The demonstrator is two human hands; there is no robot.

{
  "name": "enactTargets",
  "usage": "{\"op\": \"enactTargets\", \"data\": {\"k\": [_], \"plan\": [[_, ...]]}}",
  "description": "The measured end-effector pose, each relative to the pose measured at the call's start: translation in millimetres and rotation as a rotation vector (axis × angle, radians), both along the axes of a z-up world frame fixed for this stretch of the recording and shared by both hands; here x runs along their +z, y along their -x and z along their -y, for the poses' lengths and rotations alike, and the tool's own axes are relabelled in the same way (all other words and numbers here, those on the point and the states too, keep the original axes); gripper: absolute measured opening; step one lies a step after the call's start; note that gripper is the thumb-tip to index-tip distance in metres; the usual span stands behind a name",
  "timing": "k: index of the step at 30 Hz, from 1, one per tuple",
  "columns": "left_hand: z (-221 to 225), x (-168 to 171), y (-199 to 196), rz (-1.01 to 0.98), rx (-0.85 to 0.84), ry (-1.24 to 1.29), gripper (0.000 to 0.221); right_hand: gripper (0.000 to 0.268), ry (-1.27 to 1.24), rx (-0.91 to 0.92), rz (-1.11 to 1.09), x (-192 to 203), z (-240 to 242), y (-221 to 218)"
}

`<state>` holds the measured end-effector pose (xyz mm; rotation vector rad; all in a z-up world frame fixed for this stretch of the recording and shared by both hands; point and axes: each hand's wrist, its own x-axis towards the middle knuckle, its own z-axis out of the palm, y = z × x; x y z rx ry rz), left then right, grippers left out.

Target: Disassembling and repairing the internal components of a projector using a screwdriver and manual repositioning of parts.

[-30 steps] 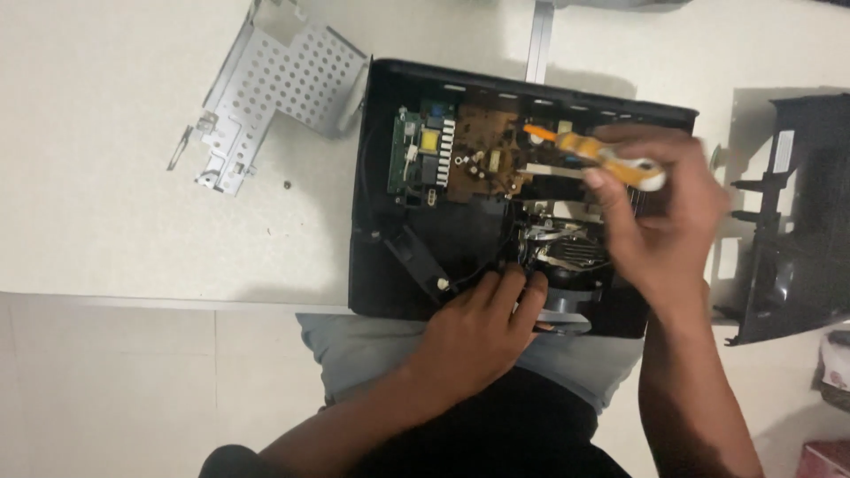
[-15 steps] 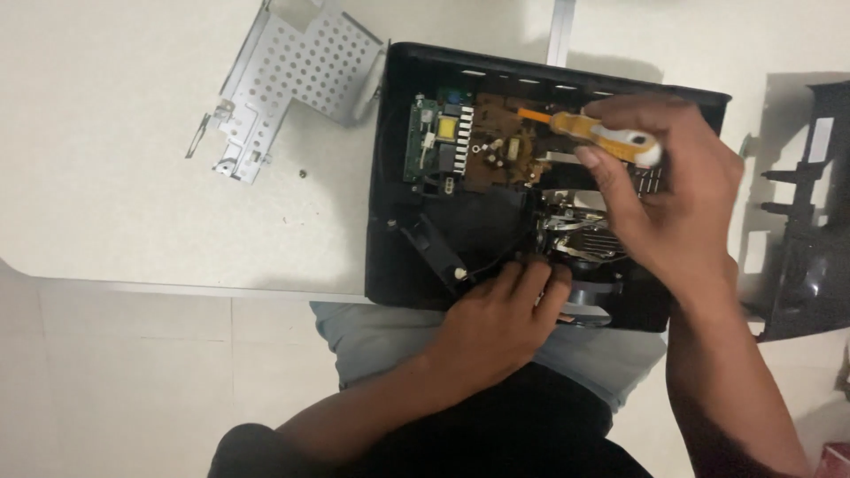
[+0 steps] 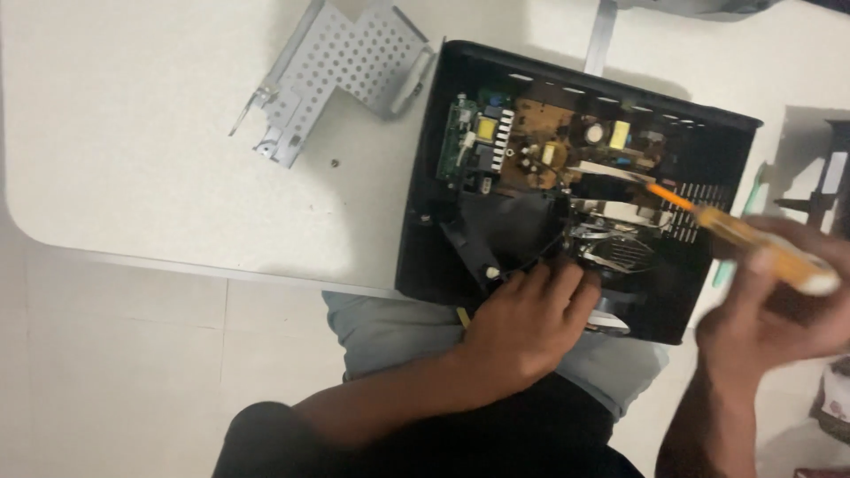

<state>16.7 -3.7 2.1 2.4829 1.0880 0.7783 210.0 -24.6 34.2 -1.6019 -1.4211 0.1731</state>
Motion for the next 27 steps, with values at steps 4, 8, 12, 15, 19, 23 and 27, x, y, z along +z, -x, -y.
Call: {"op": "enactTargets", "data": {"k": [4,8,12,15,19,23,27], "plan": [[6,-3,-7,0.029,0.097,-0.080,0.005,0.029,0.046,-0.107,0.038,-30,38,-37],[14,-10,-14,0.004,0.107,-0.113,0.010,0.041,0.016,-0.177,-0.062,-38,50,-42],[12,-5,-10,-0.051,0.108,-0.156,0.010,0.026,-0.022,-0.139,-0.182,-32,49,-29],[14,-6,-14,-0.067,0.082,-0.112,0.010,0.034,-0.026,-0.108,-0.229,-29,43,-21],[13,-1,-12,-0.068,0.084,-0.119,0.010,0.029,-0.015,-0.055,-0.086,-30,45,-25],[12,-2,-13,-0.110,0.060,-0.116,0.009,0.031,0.001,-0.155,-0.208,-32,44,-18],[10,-1,-12,-0.137,0.034,-0.108,0.011,0.037,0.002,-0.172,-0.258,-33,38,-10]]}}
